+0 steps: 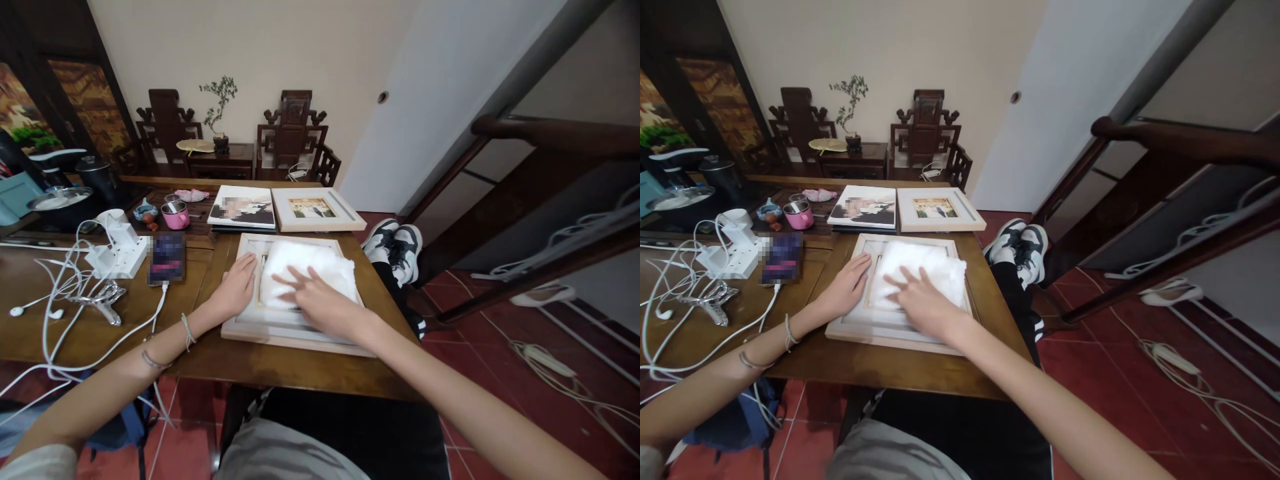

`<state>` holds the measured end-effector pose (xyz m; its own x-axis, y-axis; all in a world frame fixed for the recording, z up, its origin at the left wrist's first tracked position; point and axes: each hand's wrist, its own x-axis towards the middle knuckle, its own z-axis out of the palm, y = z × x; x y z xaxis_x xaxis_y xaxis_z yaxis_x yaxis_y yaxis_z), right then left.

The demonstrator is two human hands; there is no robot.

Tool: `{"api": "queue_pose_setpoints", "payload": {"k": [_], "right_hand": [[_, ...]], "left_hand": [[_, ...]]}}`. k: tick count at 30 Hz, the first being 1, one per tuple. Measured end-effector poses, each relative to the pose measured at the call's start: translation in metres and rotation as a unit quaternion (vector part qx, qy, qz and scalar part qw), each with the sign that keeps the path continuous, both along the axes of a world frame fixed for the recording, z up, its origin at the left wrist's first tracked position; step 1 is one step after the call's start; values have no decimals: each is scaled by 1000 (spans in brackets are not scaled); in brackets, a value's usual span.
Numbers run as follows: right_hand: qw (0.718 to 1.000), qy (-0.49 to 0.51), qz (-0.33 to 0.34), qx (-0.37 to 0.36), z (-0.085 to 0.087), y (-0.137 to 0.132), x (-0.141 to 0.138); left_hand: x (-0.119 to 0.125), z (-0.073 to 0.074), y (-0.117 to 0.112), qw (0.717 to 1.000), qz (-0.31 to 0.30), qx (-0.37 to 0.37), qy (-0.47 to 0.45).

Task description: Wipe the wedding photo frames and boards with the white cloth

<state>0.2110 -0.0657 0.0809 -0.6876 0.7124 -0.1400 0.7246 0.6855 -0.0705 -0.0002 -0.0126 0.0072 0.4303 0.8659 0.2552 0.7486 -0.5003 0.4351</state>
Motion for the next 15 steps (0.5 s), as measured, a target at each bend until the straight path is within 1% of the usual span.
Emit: {"api": "queue_pose_setpoints", "payload": {"k": [2, 3, 5, 6, 8, 10, 12, 15], "right_hand": [[997, 26, 30, -64, 13, -24, 2], [994, 35, 40, -93, 18, -32, 3], [989, 41, 46, -131, 22, -36, 5], [989, 40, 43, -134, 21, -32, 5], [995, 27, 23, -96, 14, -16, 1], [1000, -1, -11, -18, 3, 8, -8], [997, -37, -45, 54, -5, 33, -20], [989, -60, -67, 116, -11, 59, -36]], "left_hand": [[1, 1, 0, 1000, 4, -4, 6], [1, 2, 0, 1000, 4, -4, 9], [1, 1, 0, 1000, 0, 0, 10], [0, 1, 0, 1000, -3, 2, 9], [0, -1, 1, 1000, -9, 6, 2], [-1, -3, 2, 1000, -16, 9, -16], [-2, -4, 3, 999, -18, 17, -45], [-3, -2, 4, 995, -15, 39, -86]]}}
